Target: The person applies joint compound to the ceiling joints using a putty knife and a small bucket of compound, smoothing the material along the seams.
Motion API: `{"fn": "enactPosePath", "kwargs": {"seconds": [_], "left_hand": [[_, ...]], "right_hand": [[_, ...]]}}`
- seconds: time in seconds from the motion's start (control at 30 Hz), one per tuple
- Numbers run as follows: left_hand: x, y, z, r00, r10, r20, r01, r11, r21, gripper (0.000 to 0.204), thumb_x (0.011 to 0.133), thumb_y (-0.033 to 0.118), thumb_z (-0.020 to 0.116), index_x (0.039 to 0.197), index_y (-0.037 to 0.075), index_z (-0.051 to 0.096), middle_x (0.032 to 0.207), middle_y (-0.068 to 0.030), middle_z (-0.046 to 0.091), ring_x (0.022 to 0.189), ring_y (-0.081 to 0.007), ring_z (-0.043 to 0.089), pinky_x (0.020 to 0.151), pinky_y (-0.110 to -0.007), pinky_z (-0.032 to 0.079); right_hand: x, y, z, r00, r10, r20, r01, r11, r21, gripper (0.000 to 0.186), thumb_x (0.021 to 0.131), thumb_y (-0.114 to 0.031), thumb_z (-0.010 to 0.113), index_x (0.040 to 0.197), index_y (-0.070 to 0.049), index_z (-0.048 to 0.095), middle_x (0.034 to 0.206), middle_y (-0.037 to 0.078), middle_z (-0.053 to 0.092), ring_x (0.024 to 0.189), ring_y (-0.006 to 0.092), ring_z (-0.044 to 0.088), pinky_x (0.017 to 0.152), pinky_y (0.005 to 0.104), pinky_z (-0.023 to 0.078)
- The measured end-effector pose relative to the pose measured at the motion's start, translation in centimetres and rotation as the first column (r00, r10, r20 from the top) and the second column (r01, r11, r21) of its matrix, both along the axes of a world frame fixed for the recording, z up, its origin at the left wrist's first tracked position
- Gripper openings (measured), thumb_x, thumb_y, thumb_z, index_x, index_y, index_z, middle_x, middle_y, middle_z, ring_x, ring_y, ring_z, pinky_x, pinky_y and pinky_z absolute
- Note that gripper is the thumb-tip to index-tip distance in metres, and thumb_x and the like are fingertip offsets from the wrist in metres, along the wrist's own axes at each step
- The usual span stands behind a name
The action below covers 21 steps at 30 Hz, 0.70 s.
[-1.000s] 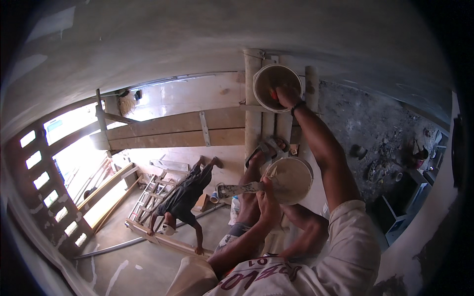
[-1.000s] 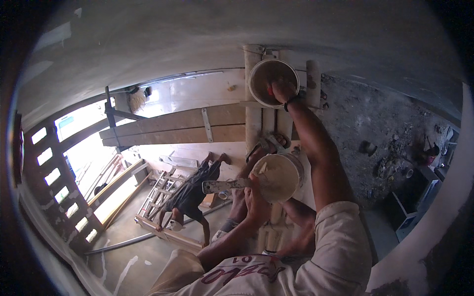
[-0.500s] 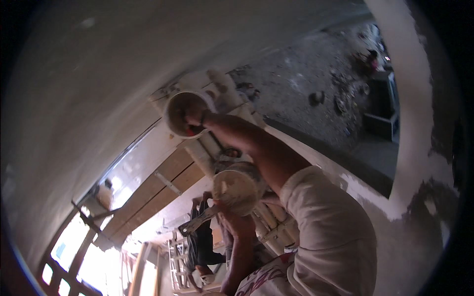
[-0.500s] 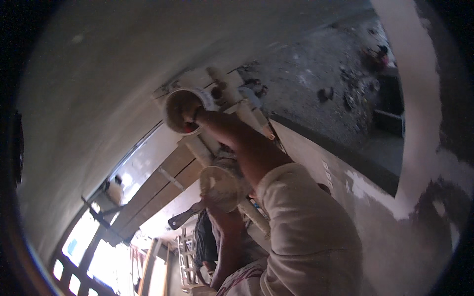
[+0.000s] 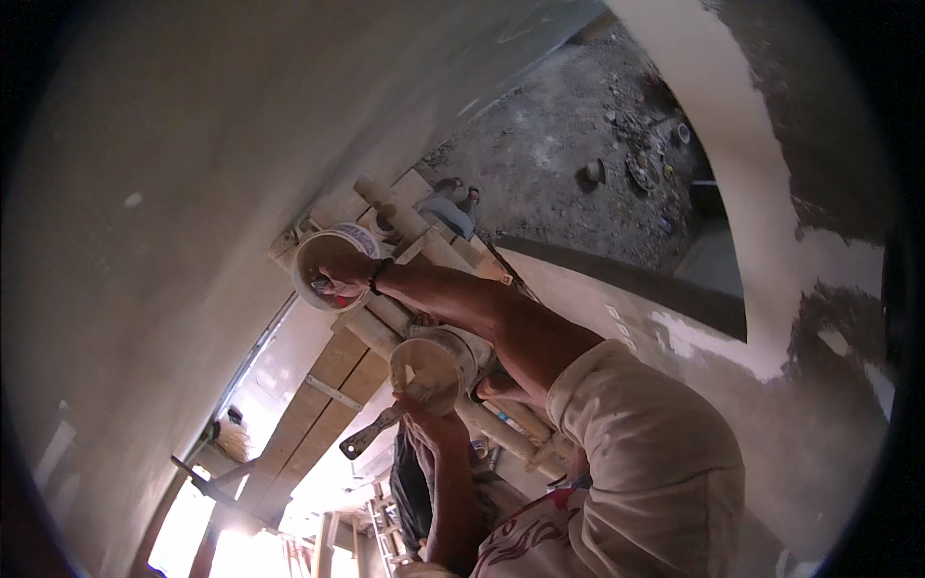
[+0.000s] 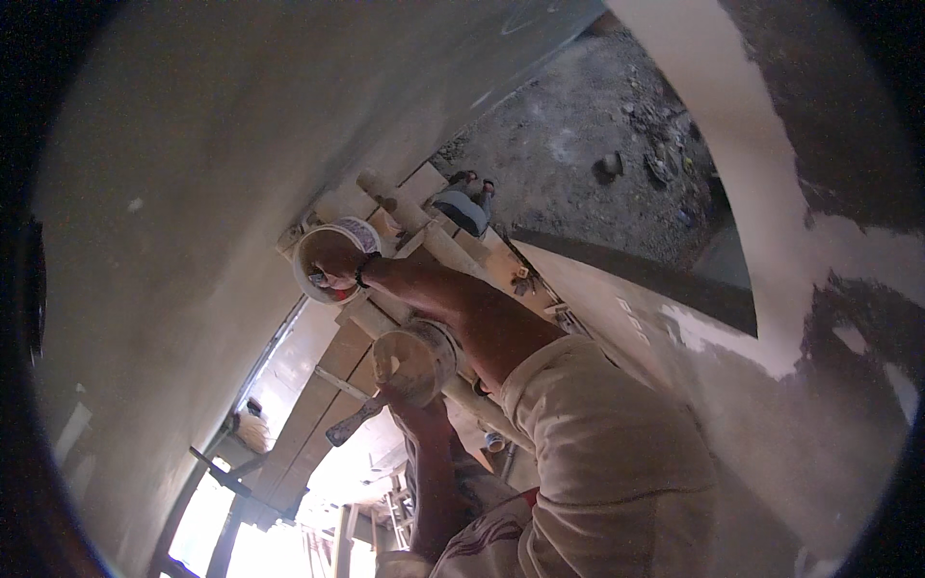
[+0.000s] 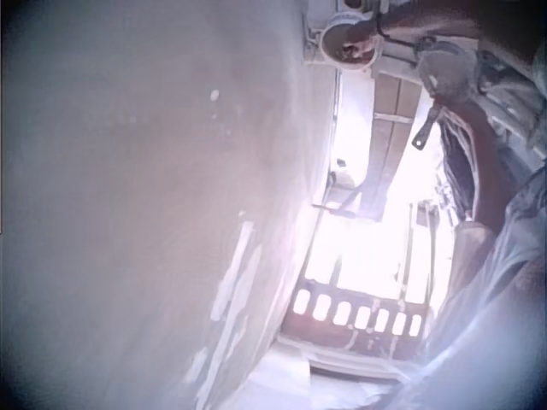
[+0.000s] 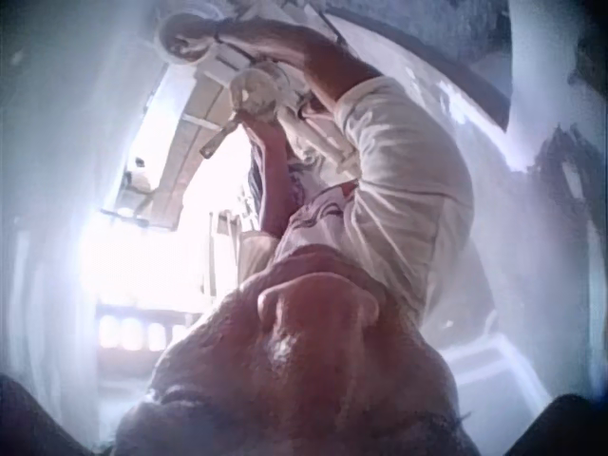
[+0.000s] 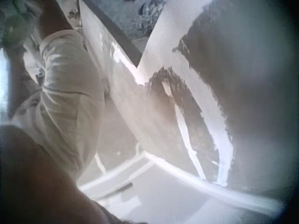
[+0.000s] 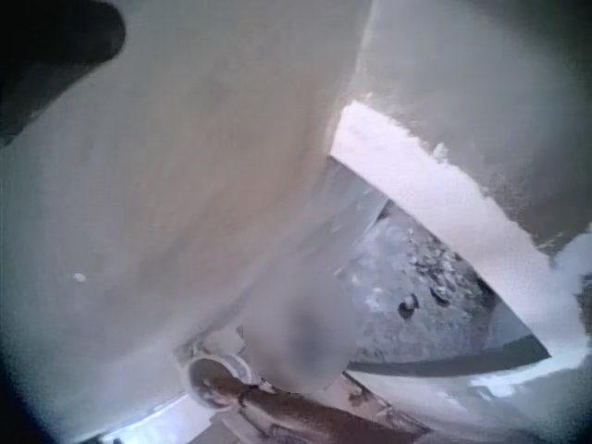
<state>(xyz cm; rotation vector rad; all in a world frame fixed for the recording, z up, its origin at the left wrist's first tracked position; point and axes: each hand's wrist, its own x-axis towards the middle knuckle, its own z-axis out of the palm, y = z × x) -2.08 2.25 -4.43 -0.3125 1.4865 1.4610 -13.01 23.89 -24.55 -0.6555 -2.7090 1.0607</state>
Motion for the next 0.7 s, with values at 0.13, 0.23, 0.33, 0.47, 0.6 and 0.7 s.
{"fn": "enactPosePath", "kwargs": {"seconds": [0.13, 0.23, 0.33, 0.47, 0.6, 0.7], "left_hand": [[1.2, 0.4, 0.9, 0.973, -0.007, -0.231, -0.002, 0.999, -0.039, 0.080, 0.091, 0.065, 0.027, 0.135, -0.002, 0.031, 0.132, -0.0199, 0.040, 0.121, -0.0295, 0.043, 0.101, -0.045, 0.037], [2.7, -2.0, 2.6, 0.843, -0.345, -0.413, 0.290, 0.938, -0.191, 0.081, 0.091, 0.065, 0.028, 0.140, 0.001, 0.024, 0.135, -0.0207, 0.035, 0.122, -0.0309, 0.040, 0.103, -0.046, 0.035], [3.0, -2.9, 6.8, 0.735, -0.546, -0.402, 0.485, 0.838, -0.251, 0.076, 0.091, 0.061, 0.032, 0.137, 0.002, 0.028, 0.133, -0.0193, 0.039, 0.120, -0.0294, 0.042, 0.102, -0.045, 0.036], [4.2, 0.9, 16.0, 0.574, -0.719, -0.392, 0.716, 0.673, -0.186, 0.069, 0.092, 0.056, 0.037, 0.134, 0.003, 0.035, 0.129, -0.0173, 0.043, 0.118, -0.0274, 0.044, 0.101, -0.043, 0.037], [7.7, 11.5, 28.9, 0.376, -0.776, -0.506, 0.894, 0.448, -0.024, 0.062, 0.092, 0.051, 0.042, 0.131, 0.004, 0.041, 0.125, -0.0154, 0.048, 0.115, -0.0253, 0.047, 0.100, -0.041, 0.037], [10.7, 17.3, 38.8, 0.258, -0.740, -0.622, 0.959, 0.272, 0.074, 0.057, 0.092, 0.047, 0.046, 0.129, 0.004, 0.046, 0.122, -0.0139, 0.052, 0.113, -0.0238, 0.048, 0.099, -0.039, 0.038]], "right_hand": [[5.0, 2.2, 9.5, 0.975, -0.167, 0.143, 0.220, 0.751, -0.623, 0.046, 0.092, -0.046, 0.051, 0.080, -0.003, 0.062, 0.058, 0.009, 0.060, 0.055, 0.0191, 0.061, 0.055, 0.0370, 0.049], [13.9, 3.0, 15.7, 0.901, -0.355, 0.249, 0.419, 0.567, -0.709, 0.042, 0.093, -0.042, 0.049, 0.077, -0.005, 0.059, 0.056, 0.005, 0.057, 0.054, 0.0137, 0.058, 0.051, 0.0322, 0.045], [23.0, -0.1, 23.0, 0.840, -0.476, 0.261, 0.499, 0.490, -0.714, 0.035, 0.093, -0.039, 0.051, 0.086, -0.006, 0.058, 0.067, 0.005, 0.059, 0.060, 0.0130, 0.059, 0.054, 0.0318, 0.046], [35.7, -7.6, 34.8, 0.768, -0.587, 0.257, 0.557, 0.414, -0.719, 0.030, 0.093, -0.036, 0.052, 0.099, -0.007, 0.058, 0.082, 0.004, 0.060, 0.069, 0.0121, 0.059, 0.059, 0.0312, 0.048], [47.6, -14.6, 47.5, 0.569, -0.765, 0.301, 0.698, 0.256, -0.669, 0.030, 0.093, -0.032, 0.054, 0.111, -0.008, 0.057, 0.097, 0.004, 0.061, 0.077, 0.0112, 0.059, 0.064, 0.0307, 0.050], [57.1, -17.3, 49.5, 0.249, -0.944, 0.216, 0.883, 0.130, -0.450, 0.036, 0.092, -0.028, 0.055, 0.123, -0.010, 0.055, 0.108, 0.006, 0.063, 0.090, 0.0157, 0.060, 0.081, 0.0362, 0.050]]}}
